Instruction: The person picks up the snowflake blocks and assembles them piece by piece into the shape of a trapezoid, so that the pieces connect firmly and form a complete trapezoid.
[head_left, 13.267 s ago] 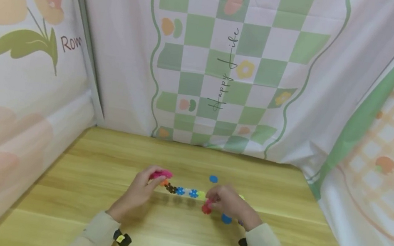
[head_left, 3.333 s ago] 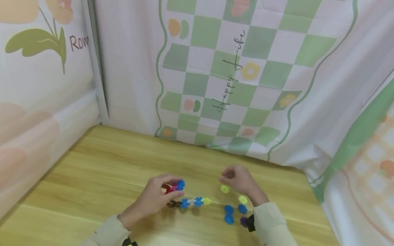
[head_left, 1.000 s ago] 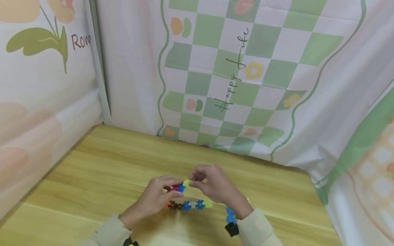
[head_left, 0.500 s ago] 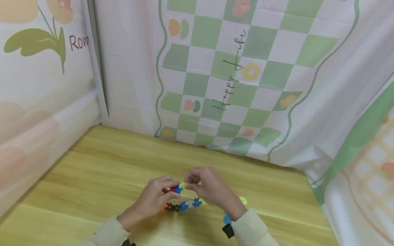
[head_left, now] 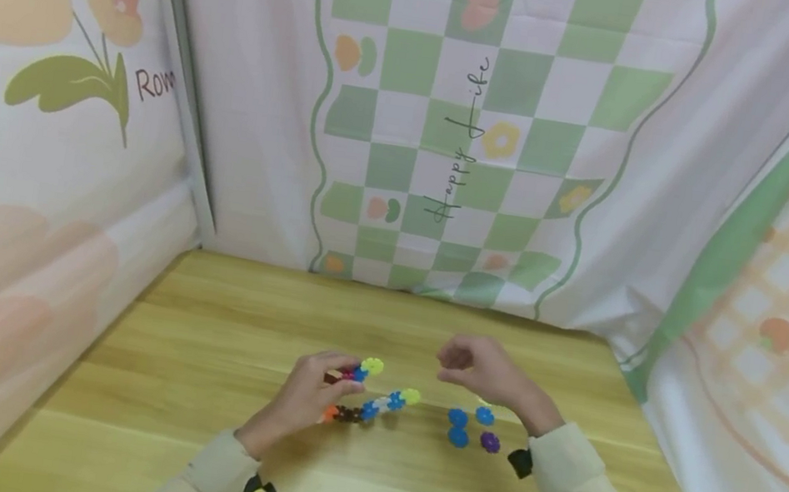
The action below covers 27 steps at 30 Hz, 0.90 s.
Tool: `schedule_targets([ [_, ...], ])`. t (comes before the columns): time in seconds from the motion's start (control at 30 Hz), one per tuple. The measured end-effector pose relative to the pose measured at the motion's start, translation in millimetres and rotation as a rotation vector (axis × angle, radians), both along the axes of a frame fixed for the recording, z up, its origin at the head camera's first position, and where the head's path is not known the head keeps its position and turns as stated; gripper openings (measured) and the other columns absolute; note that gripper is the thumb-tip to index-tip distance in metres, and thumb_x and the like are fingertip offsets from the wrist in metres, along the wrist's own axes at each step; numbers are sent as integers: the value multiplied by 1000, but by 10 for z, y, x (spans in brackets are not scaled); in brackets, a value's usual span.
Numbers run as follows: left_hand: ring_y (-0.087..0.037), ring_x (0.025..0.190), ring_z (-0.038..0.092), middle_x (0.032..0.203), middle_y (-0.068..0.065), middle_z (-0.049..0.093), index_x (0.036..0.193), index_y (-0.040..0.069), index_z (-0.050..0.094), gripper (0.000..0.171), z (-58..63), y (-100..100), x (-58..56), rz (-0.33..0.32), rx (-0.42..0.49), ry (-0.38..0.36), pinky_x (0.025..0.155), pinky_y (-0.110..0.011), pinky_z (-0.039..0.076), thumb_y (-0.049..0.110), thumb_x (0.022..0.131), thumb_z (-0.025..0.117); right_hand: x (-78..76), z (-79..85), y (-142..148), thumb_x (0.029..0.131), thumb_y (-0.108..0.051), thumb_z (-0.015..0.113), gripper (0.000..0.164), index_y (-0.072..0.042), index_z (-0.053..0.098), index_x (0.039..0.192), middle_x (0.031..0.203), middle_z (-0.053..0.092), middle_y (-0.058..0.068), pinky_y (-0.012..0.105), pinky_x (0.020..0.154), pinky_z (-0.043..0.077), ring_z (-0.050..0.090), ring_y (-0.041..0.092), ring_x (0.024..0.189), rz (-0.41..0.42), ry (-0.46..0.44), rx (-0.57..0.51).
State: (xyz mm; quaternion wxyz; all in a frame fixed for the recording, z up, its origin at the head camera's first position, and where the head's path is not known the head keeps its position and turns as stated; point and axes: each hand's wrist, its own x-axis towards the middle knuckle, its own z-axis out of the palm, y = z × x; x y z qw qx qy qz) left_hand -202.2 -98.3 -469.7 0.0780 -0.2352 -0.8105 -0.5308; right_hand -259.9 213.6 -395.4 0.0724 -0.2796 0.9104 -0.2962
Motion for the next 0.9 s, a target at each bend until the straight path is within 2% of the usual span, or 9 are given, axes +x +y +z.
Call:
schedule_targets([
  [0.17,-23,100,75,116,-14,76,126,-1,73,35,-2,-4,-7,5,-1,-10,83,-17,60,17,96,77,-20,-206,297,96,-19,79,25,-3,74,114,109,77,14,29,84,62,72,17,96,-36,-2,56],
  [0.37,-23,100,75,118,-14,76,126,0,73,35,-13,-2,-8,11,-4,-17,82,-16,60,19,97,76,41,-496,436,94,-15,80,27,1,73,114,108,77,13,37,86,64,73,22,96,-26,12,90],
  [0.53,-23,100,75,117,-14,76,126,0,73,35,-23,-5,-7,13,-2,-31,83,-16,60,20,98,76,90,-700,469,93,-13,80,26,1,73,114,105,77,10,28,81,63,72,19,93,-31,-64,50],
  [0.67,-22,100,74,115,-12,76,126,2,73,34,-31,-8,-8,9,1,-43,82,-16,59,21,97,76,104,-788,477,92,-11,81,26,1,73,113,101,77,7,23,78,61,71,16,90,-43,-86,39],
  [0.9,-22,100,74,117,-12,76,127,2,73,36,-13,-12,-18,2,-8,-51,83,-16,59,22,99,75,68,-813,460,92,-7,80,19,0,76,109,94,75,3,21,73,59,67,9,83,-23,-63,53],
])
